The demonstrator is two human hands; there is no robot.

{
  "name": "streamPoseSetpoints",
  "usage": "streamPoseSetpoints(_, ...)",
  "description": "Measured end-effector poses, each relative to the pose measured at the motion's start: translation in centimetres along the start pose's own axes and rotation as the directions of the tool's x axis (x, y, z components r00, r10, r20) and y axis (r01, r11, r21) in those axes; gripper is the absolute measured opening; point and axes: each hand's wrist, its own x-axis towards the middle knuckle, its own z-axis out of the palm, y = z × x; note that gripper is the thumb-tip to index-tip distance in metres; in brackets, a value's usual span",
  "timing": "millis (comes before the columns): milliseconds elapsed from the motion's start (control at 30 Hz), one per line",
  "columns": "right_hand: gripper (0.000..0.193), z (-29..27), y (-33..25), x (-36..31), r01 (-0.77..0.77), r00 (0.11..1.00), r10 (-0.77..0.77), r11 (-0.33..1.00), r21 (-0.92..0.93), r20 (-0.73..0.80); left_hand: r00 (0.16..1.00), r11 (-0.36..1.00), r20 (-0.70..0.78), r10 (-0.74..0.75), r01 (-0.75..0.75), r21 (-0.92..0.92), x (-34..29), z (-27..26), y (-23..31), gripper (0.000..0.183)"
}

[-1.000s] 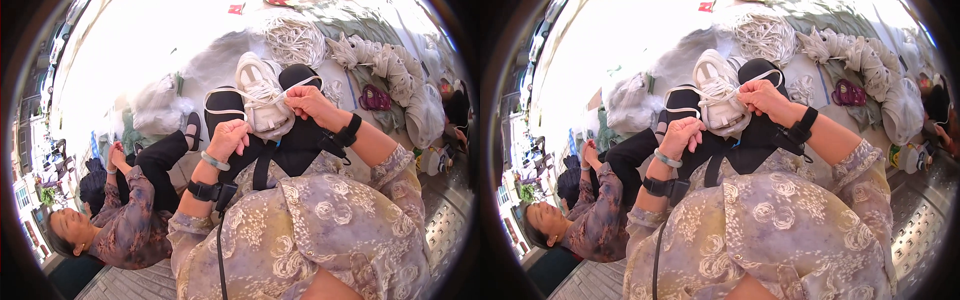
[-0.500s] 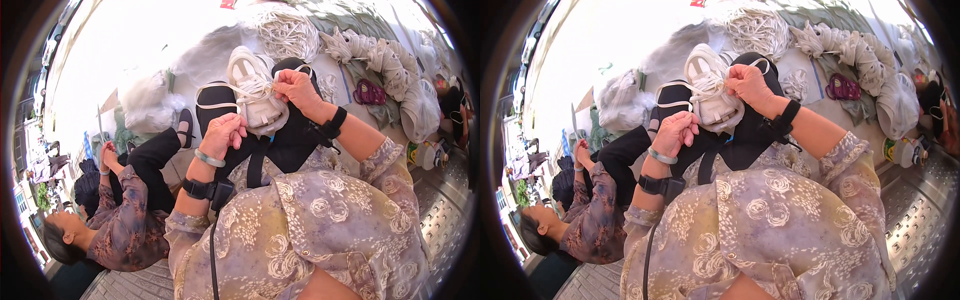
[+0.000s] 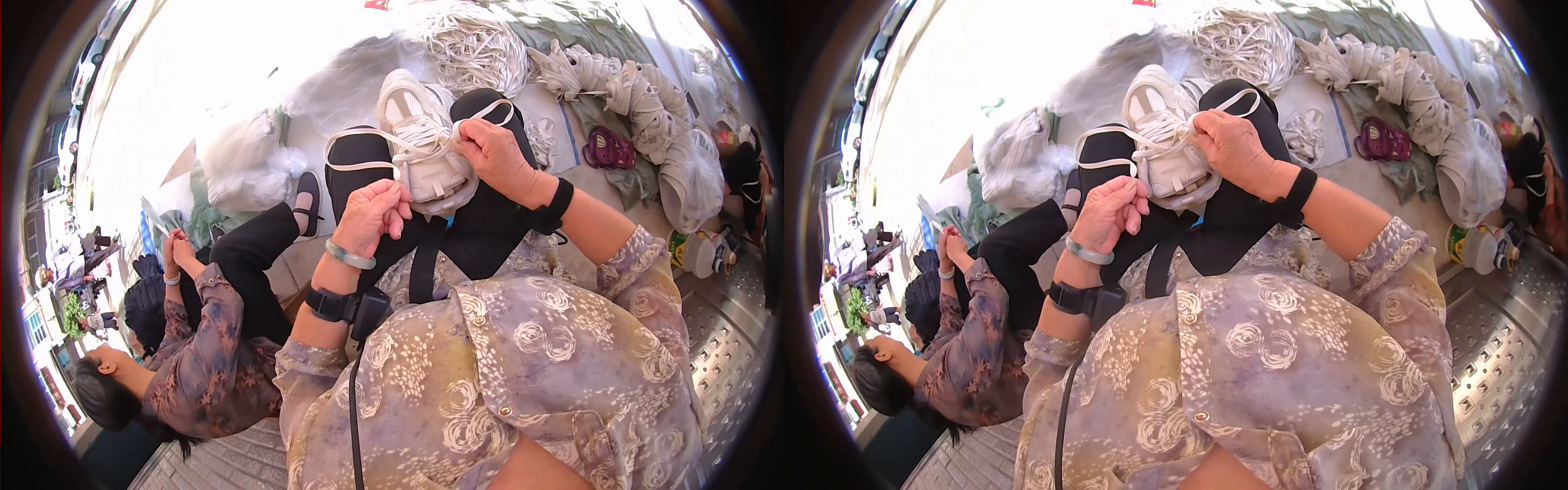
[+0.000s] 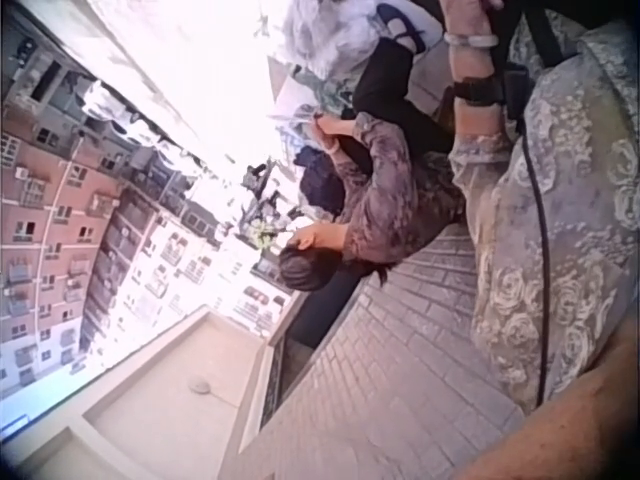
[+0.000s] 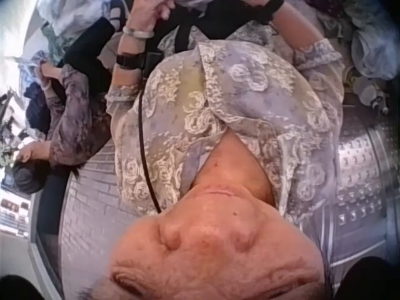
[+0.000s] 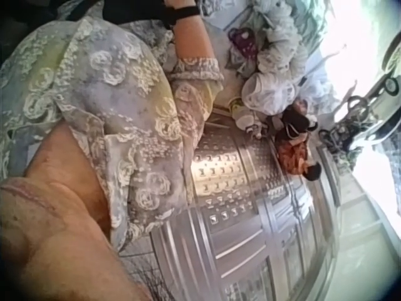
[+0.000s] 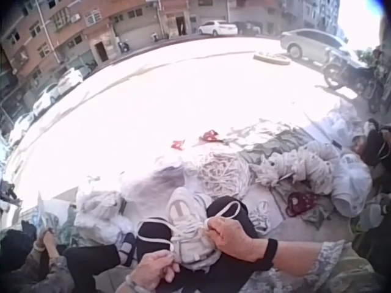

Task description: Lacing a white sneaker while sitting in a workshop area.

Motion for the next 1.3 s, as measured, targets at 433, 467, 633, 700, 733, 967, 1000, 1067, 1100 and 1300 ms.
streamPoseSetpoints(433,0.013,0.3,0.0,3.0,0.193,0.928,-0.071,0.931,-0.309,0.367,0.998,0.999,0.033,0.045,-0.045,0.002,0.2,-0.2,1.2,0.022)
streamPoseSetpoints(467,0.013,-0.1,-0.2,3.3,0.211,0.923,-0.093,0.933,-0.293,0.372,0.998,0.998,0.011,0.057,-0.057,0.004,0.0,-0.3,1.2,0.022)
streamPoseSetpoints(633,0.030,-1.7,-3.8,2.9,-0.171,0.932,0.208,0.974,-0.146,0.297,0.988,0.988,0.009,0.154,-0.154,0.028,-0.6,-0.1,0.0,0.023)
streamPoseSetpoints(700,0.023,-0.8,-4.2,1.9,-0.297,0.898,0.262,0.954,0.047,0.355,0.985,0.985,0.047,0.166,-0.168,0.032,0.8,0.8,-0.7,0.021)
streamPoseSetpoints(733,0.022,-0.5,-5.3,1.7,-0.327,0.887,0.259,0.937,0.123,0.383,0.990,0.990,0.045,0.133,-0.135,0.040,1.3,1.5,-0.7,0.020)
streamPoseSetpoints(967,0.023,2.4,-6.7,3.2,-0.480,0.816,0.258,0.802,0.356,0.518,0.985,0.984,0.039,0.167,-0.169,0.058,0.4,1.6,0.7,0.023)
streamPoseSetpoints(1000,0.023,2.6,-6.9,3.4,-0.489,0.819,0.260,0.782,0.385,0.512,0.985,0.983,0.039,0.170,-0.172,0.057,0.2,1.3,1.1,0.023)
streamPoseSetpoints(1067,0.022,2.3,-6.7,3.9,-0.473,0.824,0.285,0.821,0.318,0.490,0.997,0.960,0.022,0.076,-0.079,0.269,-0.1,0.7,1.6,0.027)
streamPoseSetpoints(1100,0.021,2.1,-6.6,4.1,-0.460,0.829,0.310,0.851,0.252,0.465,0.998,0.950,-0.006,0.060,-0.055,0.307,0.2,0.3,1.7,0.032)
streamPoseSetpoints(1300,0.024,1.4,-10.0,4.9,-0.724,0.518,0.278,0.646,0.242,0.809,0.987,0.993,0.112,0.112,-0.107,-0.048,0.3,0.1,2.2,0.036)
